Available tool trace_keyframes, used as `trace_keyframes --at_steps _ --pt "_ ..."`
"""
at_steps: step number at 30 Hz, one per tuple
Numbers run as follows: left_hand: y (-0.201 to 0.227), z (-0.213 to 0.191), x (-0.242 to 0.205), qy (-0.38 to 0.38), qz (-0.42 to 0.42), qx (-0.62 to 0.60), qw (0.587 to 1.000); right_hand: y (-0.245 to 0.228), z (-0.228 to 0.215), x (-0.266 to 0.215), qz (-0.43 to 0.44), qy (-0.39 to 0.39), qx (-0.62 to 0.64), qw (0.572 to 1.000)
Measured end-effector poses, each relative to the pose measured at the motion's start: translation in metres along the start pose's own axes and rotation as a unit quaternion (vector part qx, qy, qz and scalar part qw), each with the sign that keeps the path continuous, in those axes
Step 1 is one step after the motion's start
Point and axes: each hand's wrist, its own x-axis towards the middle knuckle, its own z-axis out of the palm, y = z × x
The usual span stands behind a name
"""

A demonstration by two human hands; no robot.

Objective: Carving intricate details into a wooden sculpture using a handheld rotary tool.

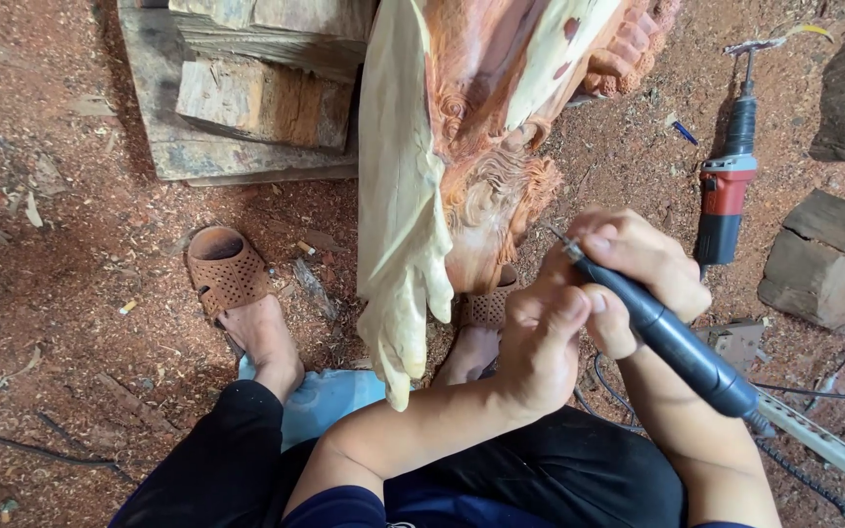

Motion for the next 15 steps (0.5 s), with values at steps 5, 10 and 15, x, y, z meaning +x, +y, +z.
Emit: trace_keyframes --at_steps 5,10,15 --pt "0.012 0.003 -0.015 -0.022 -0.017 0.03 0.999 -0.007 -0.005 -0.034 -0.025 0.074 -0.006 0.997" --pt "0.028 0.003 -0.058 -0.034 -0.158 0.116 0.98 -0.013 -0.019 -0.054 0.036 0.3 -0.221 0.927" --pt "0.049 -0.016 -0.096 -0.35 -0.198 -0.021 0.915 -0.004 -0.045 -0.071 0.106 0.385 -0.08 0.913"
